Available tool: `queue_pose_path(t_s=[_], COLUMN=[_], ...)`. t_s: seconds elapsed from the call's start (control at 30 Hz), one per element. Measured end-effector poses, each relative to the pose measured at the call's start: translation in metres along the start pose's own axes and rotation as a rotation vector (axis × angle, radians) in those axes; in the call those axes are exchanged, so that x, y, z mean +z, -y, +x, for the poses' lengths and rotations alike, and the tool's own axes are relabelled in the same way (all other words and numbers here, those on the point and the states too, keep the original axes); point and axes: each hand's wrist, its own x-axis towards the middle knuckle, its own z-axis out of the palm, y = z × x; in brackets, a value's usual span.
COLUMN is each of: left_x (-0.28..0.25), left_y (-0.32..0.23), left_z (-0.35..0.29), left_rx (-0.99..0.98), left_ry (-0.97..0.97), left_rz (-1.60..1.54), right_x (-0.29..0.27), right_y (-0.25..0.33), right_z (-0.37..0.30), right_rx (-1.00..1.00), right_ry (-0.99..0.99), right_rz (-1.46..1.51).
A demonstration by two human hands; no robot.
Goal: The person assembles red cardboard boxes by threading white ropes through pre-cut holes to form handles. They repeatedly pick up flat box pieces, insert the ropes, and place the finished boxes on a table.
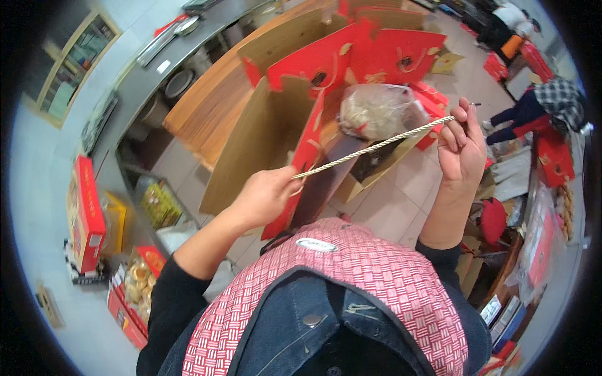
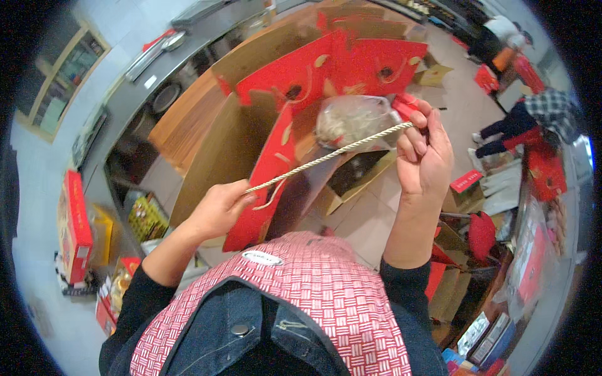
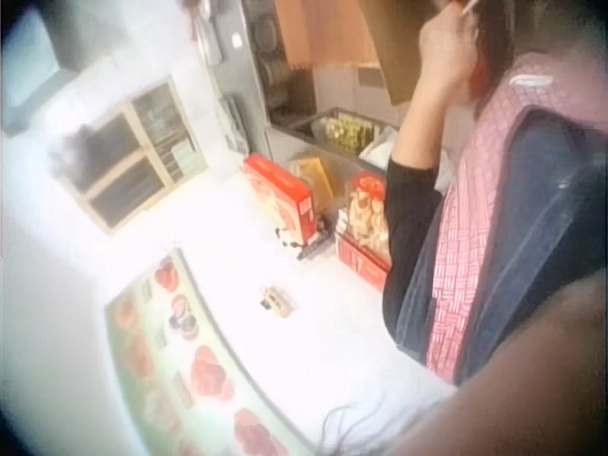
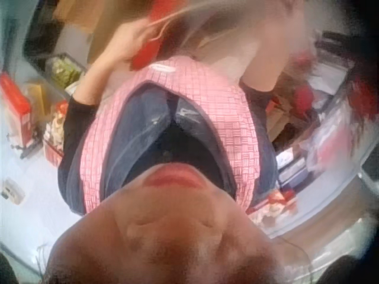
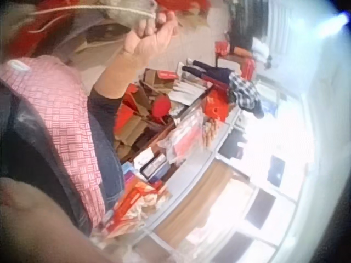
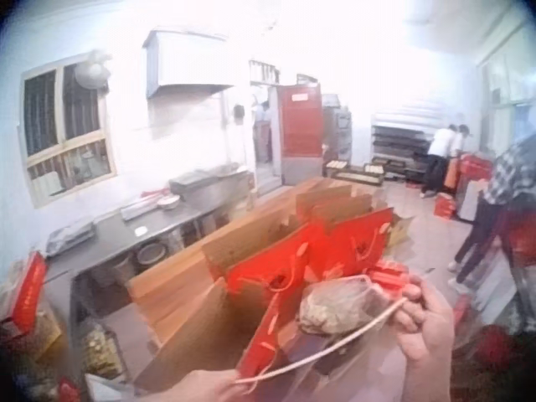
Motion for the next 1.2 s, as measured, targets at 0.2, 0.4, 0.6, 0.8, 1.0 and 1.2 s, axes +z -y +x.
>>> queue_pose_path(t_s=[0.2, 0.4, 0.6, 0.8, 1.0, 1.2], left_x=[-0.033, -0.034, -0.021, -0.044, -0.067, -0.058], left_y=[0.019, 0.011, 0.026, 0.058, 0.124, 0.065], left_z=[0.019, 0.060, 0.074, 0.088, 0.119, 0.091], left_rx=[0.079, 0.825, 0.913, 0.533, 0.126, 0.008], left_ry=[-0.068, 0.120, 0.318, 0.372, 0.153, -0.484], left_rz=[0.580, 1.021, 1.077, 1.052, 0.749, 0.841], right_x=[-0.034, -0.034, -0.045, -0.047, -0.057, -0.086], right_y=[0.082, 0.121, 0.095, 0.078, 0.049, 0.009], right_z=[-0.017, -0.060, -0.099, -0.110, -0.084, -0.077], right_rx=[-0.463, -0.572, -0.441, -0.277, -0.108, 0.303], right_ry=[-0.133, -0.247, -0.420, -0.476, -0.384, -0.236], right_rz=[-0.112, -0.260, -0.388, -0.546, -0.793, -0.962])
